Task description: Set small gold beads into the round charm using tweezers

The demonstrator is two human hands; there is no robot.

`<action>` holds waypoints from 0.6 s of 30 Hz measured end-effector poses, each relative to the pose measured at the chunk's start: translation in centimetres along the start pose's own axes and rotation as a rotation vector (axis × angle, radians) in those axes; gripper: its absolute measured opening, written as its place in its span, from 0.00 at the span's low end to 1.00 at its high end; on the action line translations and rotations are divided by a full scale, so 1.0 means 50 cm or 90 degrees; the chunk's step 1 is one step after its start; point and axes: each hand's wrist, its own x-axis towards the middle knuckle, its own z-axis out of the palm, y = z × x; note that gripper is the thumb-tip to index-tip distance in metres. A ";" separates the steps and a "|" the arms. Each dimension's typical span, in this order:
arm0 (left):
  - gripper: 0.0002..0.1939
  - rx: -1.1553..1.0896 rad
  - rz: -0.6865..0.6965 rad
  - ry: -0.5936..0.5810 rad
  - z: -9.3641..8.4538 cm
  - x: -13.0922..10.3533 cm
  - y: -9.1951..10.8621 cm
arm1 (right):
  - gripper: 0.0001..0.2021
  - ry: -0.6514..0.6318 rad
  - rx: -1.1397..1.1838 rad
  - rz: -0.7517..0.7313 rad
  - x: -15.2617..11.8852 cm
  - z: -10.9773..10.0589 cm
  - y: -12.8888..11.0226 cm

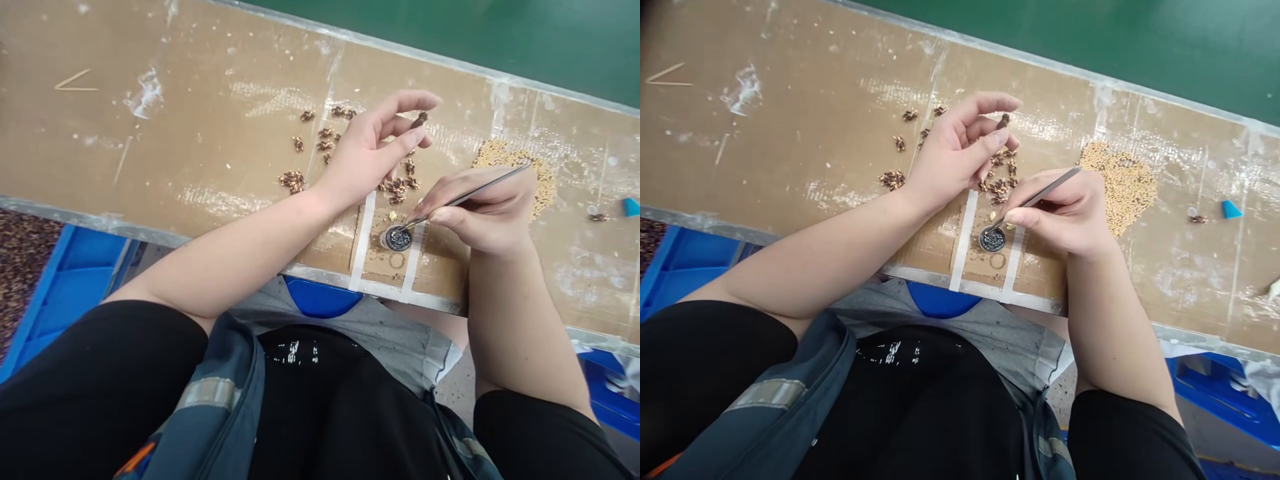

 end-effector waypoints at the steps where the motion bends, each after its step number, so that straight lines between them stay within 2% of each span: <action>1: 0.22 0.001 -0.005 -0.001 0.000 -0.001 0.004 | 0.01 0.000 0.001 -0.002 0.000 0.000 0.000; 5: 0.19 -0.001 -0.020 0.016 0.000 -0.005 0.015 | 0.01 0.000 0.005 -0.016 0.003 -0.001 -0.001; 13: 0.14 -0.026 -0.039 0.014 0.003 -0.003 0.006 | 0.02 -0.029 0.011 -0.023 0.003 -0.003 -0.002; 18: 0.13 -0.099 -0.089 0.014 0.003 -0.009 0.027 | 0.02 -0.041 0.016 -0.039 0.010 -0.003 -0.005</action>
